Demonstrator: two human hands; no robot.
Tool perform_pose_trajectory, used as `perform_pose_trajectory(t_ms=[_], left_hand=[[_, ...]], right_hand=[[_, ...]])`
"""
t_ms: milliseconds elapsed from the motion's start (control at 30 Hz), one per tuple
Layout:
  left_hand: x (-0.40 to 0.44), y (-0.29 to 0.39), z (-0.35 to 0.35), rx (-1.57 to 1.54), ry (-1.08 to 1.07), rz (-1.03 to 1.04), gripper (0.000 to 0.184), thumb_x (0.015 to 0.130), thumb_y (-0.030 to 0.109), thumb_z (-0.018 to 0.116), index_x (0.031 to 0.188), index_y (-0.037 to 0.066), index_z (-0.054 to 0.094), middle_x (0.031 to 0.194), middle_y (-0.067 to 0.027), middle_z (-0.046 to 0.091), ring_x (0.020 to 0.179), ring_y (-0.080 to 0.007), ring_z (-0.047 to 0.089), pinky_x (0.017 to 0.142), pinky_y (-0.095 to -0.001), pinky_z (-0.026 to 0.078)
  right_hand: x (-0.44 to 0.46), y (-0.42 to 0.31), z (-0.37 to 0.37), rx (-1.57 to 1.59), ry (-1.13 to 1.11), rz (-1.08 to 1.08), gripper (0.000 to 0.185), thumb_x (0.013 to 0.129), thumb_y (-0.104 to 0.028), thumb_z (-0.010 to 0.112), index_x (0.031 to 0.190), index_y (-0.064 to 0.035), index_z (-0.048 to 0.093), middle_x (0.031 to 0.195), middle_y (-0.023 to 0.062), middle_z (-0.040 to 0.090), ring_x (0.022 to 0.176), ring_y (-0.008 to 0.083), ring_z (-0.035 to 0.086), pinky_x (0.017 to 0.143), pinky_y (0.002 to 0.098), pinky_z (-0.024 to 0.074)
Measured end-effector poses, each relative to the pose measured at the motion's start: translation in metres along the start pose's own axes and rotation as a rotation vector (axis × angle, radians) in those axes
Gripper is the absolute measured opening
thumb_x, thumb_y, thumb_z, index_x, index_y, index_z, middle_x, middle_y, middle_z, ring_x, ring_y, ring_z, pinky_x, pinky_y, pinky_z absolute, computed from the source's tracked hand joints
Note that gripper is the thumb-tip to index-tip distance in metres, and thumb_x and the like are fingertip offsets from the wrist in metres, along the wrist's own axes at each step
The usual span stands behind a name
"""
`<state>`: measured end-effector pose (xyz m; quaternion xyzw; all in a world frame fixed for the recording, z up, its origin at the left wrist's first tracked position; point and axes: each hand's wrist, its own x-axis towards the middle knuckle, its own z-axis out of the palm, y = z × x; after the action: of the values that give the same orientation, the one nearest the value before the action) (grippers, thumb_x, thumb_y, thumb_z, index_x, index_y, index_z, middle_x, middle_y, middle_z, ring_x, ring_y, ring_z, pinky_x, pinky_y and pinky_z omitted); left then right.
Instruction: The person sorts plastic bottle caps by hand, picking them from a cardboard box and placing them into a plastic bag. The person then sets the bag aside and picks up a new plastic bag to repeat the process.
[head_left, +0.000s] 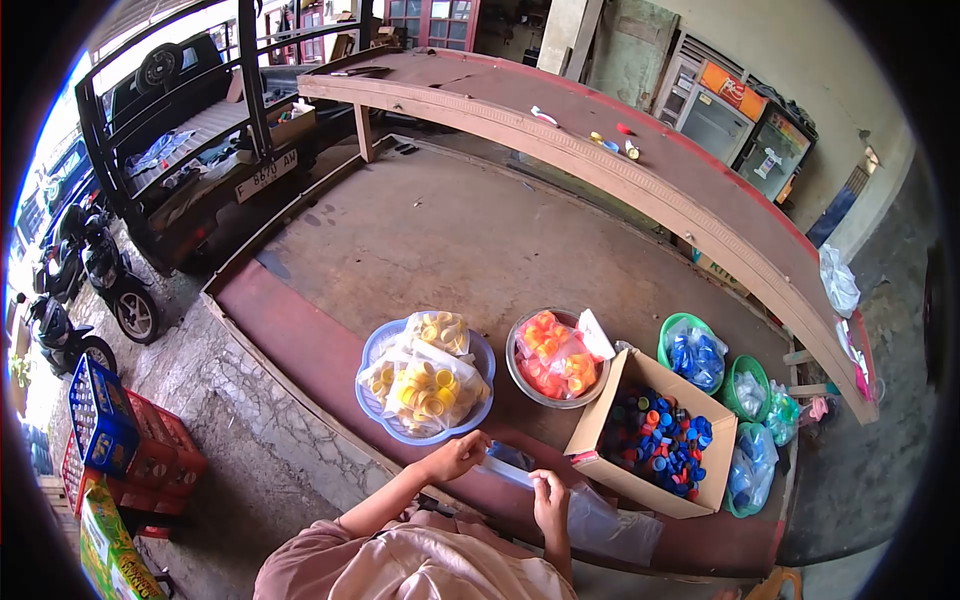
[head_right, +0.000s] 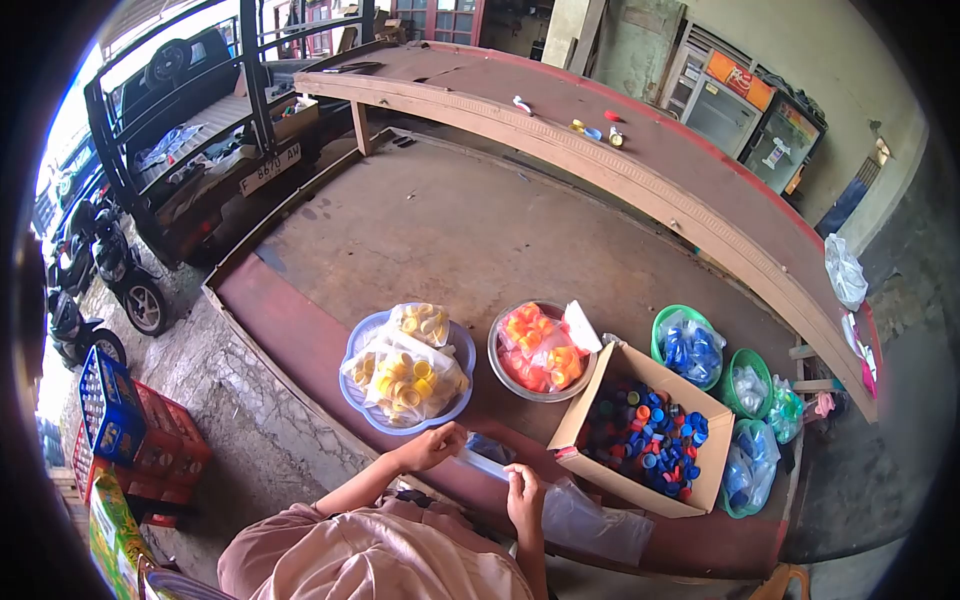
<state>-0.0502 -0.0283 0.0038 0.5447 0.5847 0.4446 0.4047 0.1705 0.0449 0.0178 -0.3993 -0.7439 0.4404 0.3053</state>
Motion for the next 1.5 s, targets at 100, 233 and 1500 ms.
perform_pose_trajectory(t_ms=[100, 233, 1500], left_hand=[[0.002, -0.003, 0.0, -0.004, -0.012, -0.005, 0.02, 0.086, 0.012, 0.053, 0.104, 0.003, 0.051, 0.076, -0.0099, 0.055, 0.07, -0.0197, 0.055, 0.067, -0.0324, 0.045], [-0.002, 0.018, -0.008, 0.137, -0.072, 0.118, 0.025, 0.082, 0.012, 0.06, 0.104, 0.005, 0.052, 0.078, -0.0093, 0.055, 0.073, -0.0203, 0.054, 0.068, -0.0325, 0.045], [-0.04, 0.015, 0.001, -0.011, -0.022, 0.026, 0.017, 0.087, 0.013, 0.051, 0.1, 0.002, 0.051, 0.076, -0.0127, 0.058, 0.073, -0.0259, 0.059, 0.065, -0.036, 0.045]], right_hand=[[-0.001, -0.005, -0.001, -0.061, -0.026, -0.115, 0.013, 0.077, -0.005, 0.061, 0.091, -0.0037, 0.061, 0.085, 0.0127, 0.061, 0.081, 0.0285, 0.059, 0.073, 0.037, 0.0454], [0.001, -0.004, -0.001, -0.156, -0.051, -0.131, 0.014, 0.074, -0.001, 0.062, 0.088, -0.0012, 0.063, 0.086, 0.0123, 0.061, 0.082, 0.0266, 0.06, 0.074, 0.0354, 0.0467], [-0.029, -0.01, 0.01, 0.038, -0.087, 0.056, 0.014, 0.083, -0.004, 0.051, 0.094, -0.0015, 0.06, 0.08, 0.0135, 0.06, 0.078, 0.0245, 0.059, 0.072, 0.0355, 0.0452]])
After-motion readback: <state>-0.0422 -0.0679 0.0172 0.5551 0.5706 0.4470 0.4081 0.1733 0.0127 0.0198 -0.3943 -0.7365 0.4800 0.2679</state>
